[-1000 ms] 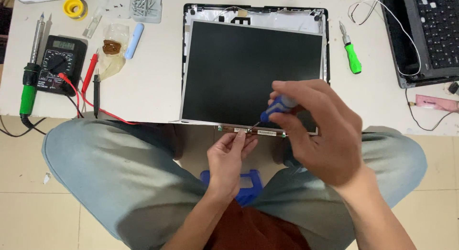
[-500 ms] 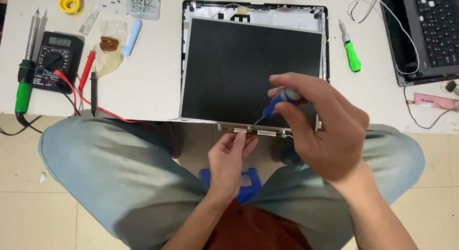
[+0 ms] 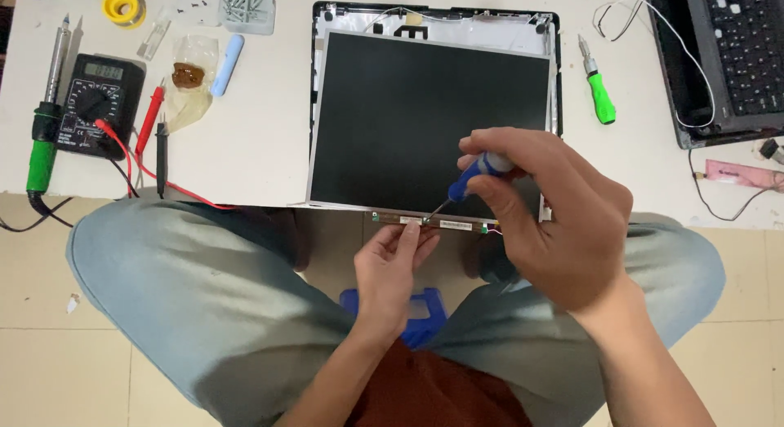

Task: Repairing a laptop screen using a screwdriver on a workbench

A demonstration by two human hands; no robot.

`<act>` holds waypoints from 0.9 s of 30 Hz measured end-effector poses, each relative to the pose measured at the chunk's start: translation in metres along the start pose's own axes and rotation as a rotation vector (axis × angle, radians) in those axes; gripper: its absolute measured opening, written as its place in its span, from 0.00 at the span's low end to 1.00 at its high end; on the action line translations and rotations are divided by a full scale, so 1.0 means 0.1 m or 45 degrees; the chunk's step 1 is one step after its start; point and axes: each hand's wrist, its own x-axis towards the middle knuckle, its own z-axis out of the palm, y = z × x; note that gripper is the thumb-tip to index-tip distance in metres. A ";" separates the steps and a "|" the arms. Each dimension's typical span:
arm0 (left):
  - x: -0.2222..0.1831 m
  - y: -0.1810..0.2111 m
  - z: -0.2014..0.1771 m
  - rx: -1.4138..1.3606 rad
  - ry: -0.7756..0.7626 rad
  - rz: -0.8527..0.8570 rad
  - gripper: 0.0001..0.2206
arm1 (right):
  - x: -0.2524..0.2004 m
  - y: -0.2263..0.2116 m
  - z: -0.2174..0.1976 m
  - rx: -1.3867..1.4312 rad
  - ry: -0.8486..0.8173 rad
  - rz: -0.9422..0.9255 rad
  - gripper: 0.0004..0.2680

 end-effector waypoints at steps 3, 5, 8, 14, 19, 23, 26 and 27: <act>-0.06 0.11 0.06 0.150 0.036 -0.014 0.09 | -0.02 0.00 0.01 0.011 0.004 0.025 0.05; 0.03 -0.06 -0.03 0.075 -0.025 0.058 0.08 | -0.05 0.05 0.03 0.025 0.005 0.017 0.08; 0.02 -0.08 -0.02 0.063 -0.062 0.144 0.08 | -0.05 0.08 0.06 0.044 0.030 -0.014 0.09; -0.05 0.07 0.06 0.180 -0.037 0.136 0.08 | -0.08 0.13 0.08 0.036 0.085 -0.067 0.05; 0.09 -0.10 0.02 -0.033 -0.027 0.142 0.06 | -0.12 0.13 0.07 -0.002 0.087 -0.044 0.07; -0.03 0.10 0.11 0.212 0.100 0.024 0.06 | -0.20 0.17 0.06 0.029 0.091 0.004 0.09; -0.02 0.10 0.09 0.233 0.084 0.041 0.06 | -0.25 0.15 0.03 -0.003 0.059 0.090 0.09; -0.03 0.11 0.09 0.246 0.080 0.042 0.06 | -0.27 0.14 0.02 -0.025 0.037 0.126 0.08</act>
